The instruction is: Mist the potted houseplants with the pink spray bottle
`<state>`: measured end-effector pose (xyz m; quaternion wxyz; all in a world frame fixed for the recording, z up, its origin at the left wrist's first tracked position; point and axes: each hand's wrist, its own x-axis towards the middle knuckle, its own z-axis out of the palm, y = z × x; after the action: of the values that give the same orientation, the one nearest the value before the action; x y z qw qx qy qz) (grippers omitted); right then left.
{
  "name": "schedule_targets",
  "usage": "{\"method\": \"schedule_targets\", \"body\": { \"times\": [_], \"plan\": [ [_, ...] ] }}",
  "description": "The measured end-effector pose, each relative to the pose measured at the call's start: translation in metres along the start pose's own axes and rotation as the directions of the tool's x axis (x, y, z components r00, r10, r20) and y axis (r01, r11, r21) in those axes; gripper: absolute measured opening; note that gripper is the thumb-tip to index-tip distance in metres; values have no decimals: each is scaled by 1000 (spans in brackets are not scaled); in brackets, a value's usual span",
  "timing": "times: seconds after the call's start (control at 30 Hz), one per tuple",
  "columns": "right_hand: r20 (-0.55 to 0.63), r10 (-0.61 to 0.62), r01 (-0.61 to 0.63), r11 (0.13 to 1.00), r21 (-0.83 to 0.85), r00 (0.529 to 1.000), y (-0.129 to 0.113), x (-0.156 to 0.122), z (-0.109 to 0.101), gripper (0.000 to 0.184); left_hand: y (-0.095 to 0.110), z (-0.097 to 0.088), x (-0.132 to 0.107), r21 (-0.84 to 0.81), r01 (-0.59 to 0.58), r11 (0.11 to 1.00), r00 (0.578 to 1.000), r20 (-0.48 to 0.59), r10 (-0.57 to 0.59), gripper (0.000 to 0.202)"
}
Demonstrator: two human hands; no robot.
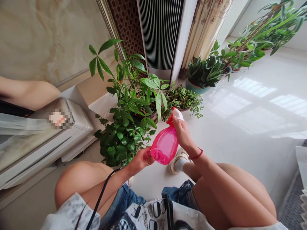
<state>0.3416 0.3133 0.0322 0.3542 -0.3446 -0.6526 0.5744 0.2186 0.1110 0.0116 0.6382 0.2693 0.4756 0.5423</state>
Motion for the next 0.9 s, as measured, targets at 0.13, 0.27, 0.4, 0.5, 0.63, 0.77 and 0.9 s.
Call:
{"method": "schedule_targets", "body": {
  "times": [0.13, 0.27, 0.4, 0.5, 0.63, 0.77, 0.9],
  "plan": [
    [3, -3, 3, 999, -45, 1000, 7, -5, 6, 61, -1, -5, -7, 43, -7, 999, 1000, -12, 7, 60],
    [20, 1, 1, 996, -88, 1000, 2, -17, 16, 60, -3, -11, -14, 32, 22, 999, 1000, -13, -21, 58],
    [90, -3, 13, 994, -112, 996, -5, -28, 29, 52, -12, -17, -20, -1, 38, 999, 998, 56, -38, 80],
    [165, -39, 70, 980, -186, 986, -8, -32, 40, 45, -19, -18, -26, 46, 41, 998, 999, 6, -41, 90],
    [274, -31, 119, 942, -313, 961, -8, -36, 56, 40, -21, -12, -34, 34, 77, 996, 997, -13, -77, 96],
    [326, -69, 212, 878, -428, 943, -3, -39, 71, 40, -21, -8, -38, -127, 79, 989, 996, -39, -84, 95],
    [372, -129, 316, 805, -501, 919, 4, -45, 86, 43, -26, -18, -42, -244, 152, 958, 986, -31, -165, 90]
  ]
}}
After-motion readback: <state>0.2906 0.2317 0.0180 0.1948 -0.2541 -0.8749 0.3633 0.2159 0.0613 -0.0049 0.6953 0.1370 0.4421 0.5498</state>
